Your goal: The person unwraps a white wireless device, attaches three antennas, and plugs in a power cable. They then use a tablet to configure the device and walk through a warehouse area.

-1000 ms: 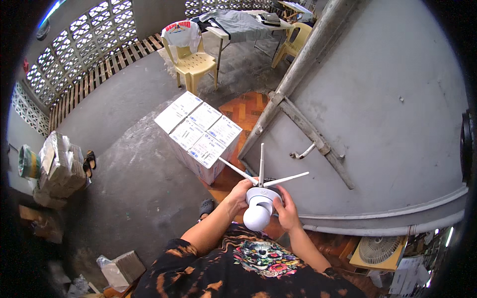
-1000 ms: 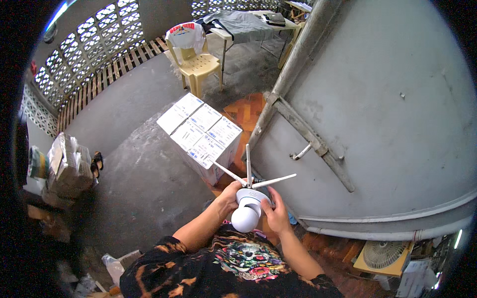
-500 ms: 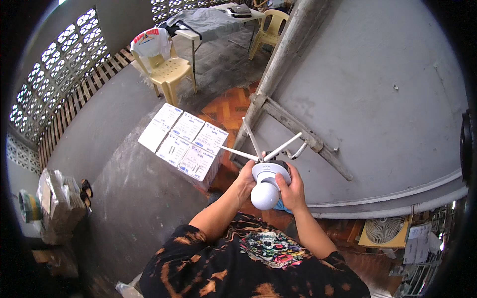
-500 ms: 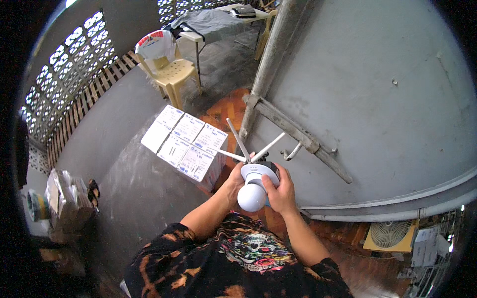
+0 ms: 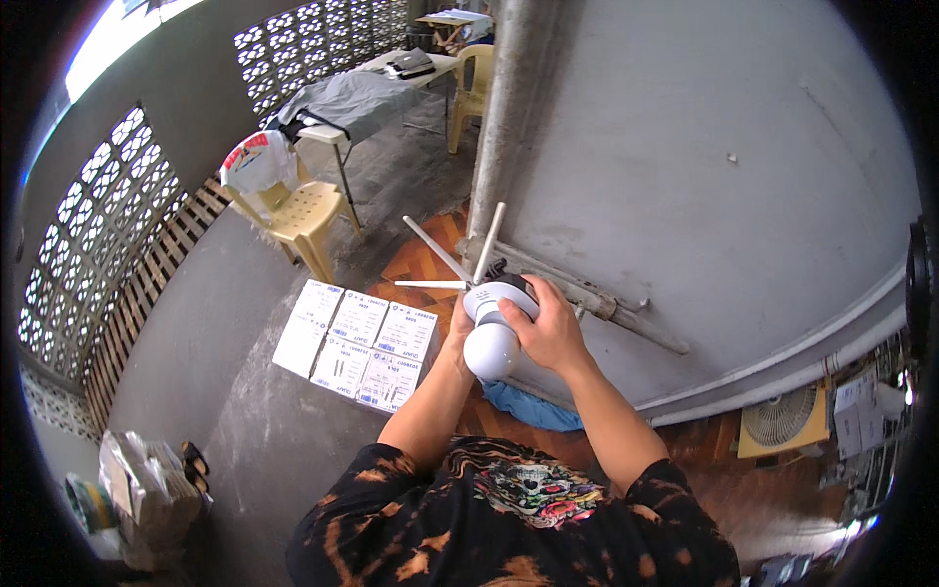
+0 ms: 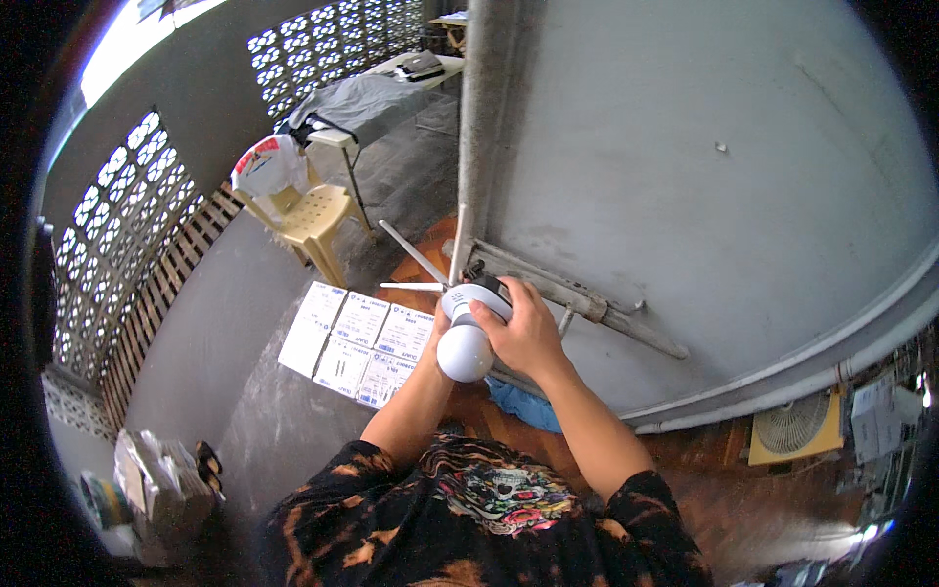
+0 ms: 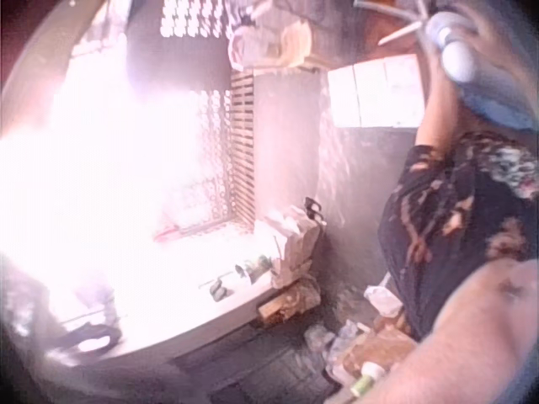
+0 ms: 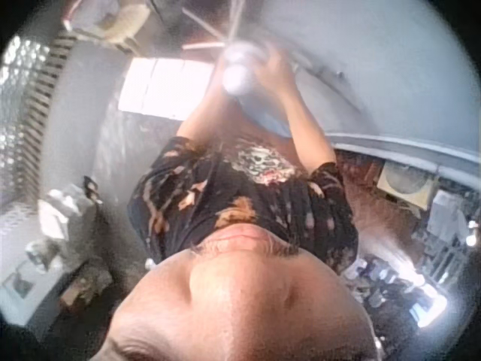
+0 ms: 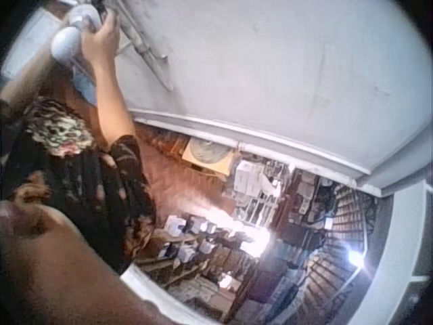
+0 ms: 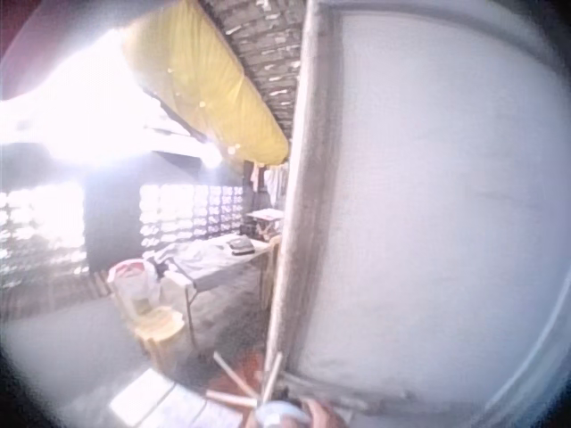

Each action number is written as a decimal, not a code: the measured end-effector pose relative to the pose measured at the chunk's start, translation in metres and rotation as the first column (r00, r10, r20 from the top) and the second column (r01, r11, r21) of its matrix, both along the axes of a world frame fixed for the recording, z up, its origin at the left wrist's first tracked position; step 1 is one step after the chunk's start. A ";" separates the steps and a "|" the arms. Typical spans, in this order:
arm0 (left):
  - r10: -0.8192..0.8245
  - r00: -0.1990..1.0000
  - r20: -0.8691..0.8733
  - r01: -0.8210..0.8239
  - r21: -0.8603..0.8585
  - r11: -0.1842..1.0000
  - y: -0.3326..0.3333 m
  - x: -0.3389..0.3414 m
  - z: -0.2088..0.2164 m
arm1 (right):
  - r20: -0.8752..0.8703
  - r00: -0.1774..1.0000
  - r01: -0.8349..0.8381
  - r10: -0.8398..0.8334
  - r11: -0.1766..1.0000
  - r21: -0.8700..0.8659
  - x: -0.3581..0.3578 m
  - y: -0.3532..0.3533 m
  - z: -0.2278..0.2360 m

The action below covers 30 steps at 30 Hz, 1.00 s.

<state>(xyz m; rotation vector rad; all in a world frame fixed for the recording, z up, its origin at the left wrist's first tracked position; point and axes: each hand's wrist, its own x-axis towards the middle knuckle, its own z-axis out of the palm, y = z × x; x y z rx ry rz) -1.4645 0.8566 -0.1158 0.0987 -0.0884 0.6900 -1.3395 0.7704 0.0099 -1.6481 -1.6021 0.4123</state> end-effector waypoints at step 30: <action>0.139 0.990 0.004 -0.139 0.037 0.990 0.103 0.037 0.020 | 0.194 0.976 0.081 -0.094 0.994 0.077 -0.014 0.086 0.050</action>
